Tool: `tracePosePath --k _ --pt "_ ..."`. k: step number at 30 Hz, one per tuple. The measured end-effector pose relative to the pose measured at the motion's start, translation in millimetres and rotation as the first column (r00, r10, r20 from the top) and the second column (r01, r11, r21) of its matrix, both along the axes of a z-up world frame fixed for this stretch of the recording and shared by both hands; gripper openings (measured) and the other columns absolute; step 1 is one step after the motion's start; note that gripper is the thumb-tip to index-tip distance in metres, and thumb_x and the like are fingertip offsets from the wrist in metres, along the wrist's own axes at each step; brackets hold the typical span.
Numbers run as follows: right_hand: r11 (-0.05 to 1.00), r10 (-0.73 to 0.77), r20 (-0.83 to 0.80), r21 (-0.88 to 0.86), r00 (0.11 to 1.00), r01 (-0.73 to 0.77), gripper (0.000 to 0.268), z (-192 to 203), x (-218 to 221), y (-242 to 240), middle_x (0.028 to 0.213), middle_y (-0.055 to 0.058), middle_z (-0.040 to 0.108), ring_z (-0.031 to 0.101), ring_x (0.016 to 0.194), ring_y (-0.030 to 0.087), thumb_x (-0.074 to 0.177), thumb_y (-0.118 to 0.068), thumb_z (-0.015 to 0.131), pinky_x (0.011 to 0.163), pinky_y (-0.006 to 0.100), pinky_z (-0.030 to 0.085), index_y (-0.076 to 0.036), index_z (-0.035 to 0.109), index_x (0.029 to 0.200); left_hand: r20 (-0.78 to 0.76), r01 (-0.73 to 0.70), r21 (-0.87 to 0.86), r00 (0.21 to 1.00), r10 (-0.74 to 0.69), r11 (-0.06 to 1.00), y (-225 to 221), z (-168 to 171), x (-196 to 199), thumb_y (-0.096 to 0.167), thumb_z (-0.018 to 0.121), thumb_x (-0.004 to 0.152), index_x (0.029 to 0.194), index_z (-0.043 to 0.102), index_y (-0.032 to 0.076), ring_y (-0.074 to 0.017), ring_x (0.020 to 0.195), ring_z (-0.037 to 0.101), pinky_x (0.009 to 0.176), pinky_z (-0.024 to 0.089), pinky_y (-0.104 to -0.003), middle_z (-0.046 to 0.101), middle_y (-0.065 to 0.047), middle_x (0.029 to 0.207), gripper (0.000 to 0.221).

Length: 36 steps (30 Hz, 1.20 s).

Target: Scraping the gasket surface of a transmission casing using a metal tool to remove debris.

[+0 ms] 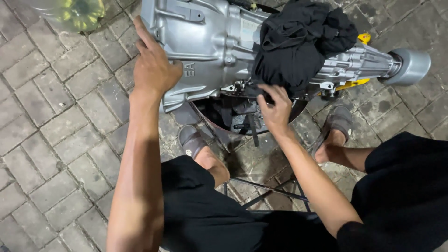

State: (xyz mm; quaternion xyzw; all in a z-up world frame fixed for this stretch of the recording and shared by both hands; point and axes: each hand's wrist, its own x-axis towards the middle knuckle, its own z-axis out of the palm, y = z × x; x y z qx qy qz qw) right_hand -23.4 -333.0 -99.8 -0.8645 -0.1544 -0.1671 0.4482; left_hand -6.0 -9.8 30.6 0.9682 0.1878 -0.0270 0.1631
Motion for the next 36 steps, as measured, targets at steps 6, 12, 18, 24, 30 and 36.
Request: tracePosePath --k 6,12,18,24,30,36 --pt "0.842 0.264 0.237 -0.530 0.935 -0.103 0.028 -15 40 40 0.121 0.002 0.064 0.051 0.115 0.033 0.082 -0.024 0.091 0.076 0.049 0.047 -0.019 0.082 0.108 -0.014 -0.003 -0.045 1.000 0.003 0.999 -4 9 -4 0.025 0.076 0.095 0.155 -0.024 0.005 -0.0533 0.121 0.062 0.105 0.054 -0.050 0.029 -0.050 0.155 0.118" --pt "0.843 0.301 0.322 -0.530 0.898 -0.092 0.014 -2 48 36 0.096 0.003 0.060 0.050 0.089 0.029 0.088 -0.005 0.074 0.071 0.047 0.041 -0.013 0.064 0.093 -0.027 -0.019 -0.049 0.999 0.018 0.999 -2 4 -2 0.031 0.082 0.095 0.154 -0.024 0.003 -0.0513 0.118 0.064 0.102 0.056 -0.050 0.029 -0.047 0.158 0.125" --pt "0.644 0.495 0.224 -0.744 0.839 -0.181 0.033 19 46 12 0.115 0.004 0.059 0.049 0.099 0.030 0.094 -0.009 0.068 0.076 0.051 0.048 -0.011 0.071 0.126 0.011 0.001 -0.014 1.000 -0.001 1.000 -1 3 2 0.031 0.081 0.094 0.155 -0.025 0.004 -0.0514 0.114 0.067 0.100 0.056 -0.050 0.030 -0.051 0.155 0.125" --pt "0.194 0.610 0.053 -0.977 0.790 -0.085 0.075 28 49 5 0.120 0.002 0.061 0.051 0.096 0.024 0.087 -0.016 0.065 0.081 0.040 0.042 -0.016 0.044 0.160 0.061 -0.012 -0.055 0.998 0.015 0.998 2 -5 1 0.023 0.074 0.091 0.156 -0.024 0.007 -0.0533 0.113 0.064 0.098 0.055 -0.052 0.042 -0.043 0.151 0.118" --pt "0.186 0.711 0.074 -0.979 0.699 -0.085 0.057 13 71 2 0.108 0.003 0.065 0.057 0.090 0.023 0.094 -0.011 0.057 0.082 0.040 0.041 -0.008 0.054 0.150 0.058 0.021 -0.178 0.998 -0.010 0.984 2 8 -6 0.014 0.075 0.093 0.156 -0.022 0.011 -0.0529 0.113 0.066 0.100 0.055 -0.053 0.030 -0.051 0.155 0.115" --pt "0.204 0.726 0.043 -0.967 0.686 -0.155 0.021 25 66 -26 0.093 -0.004 0.064 0.058 0.087 0.018 0.092 -0.030 0.069 0.083 0.035 0.043 -0.017 0.068 0.108 0.098 0.026 -0.085 0.995 -0.018 0.996 5 -8 0 0.017 0.074 0.092 0.156 -0.021 0.003 -0.0505 0.110 0.067 0.100 0.056 -0.051 0.051 -0.039 0.142 0.115"
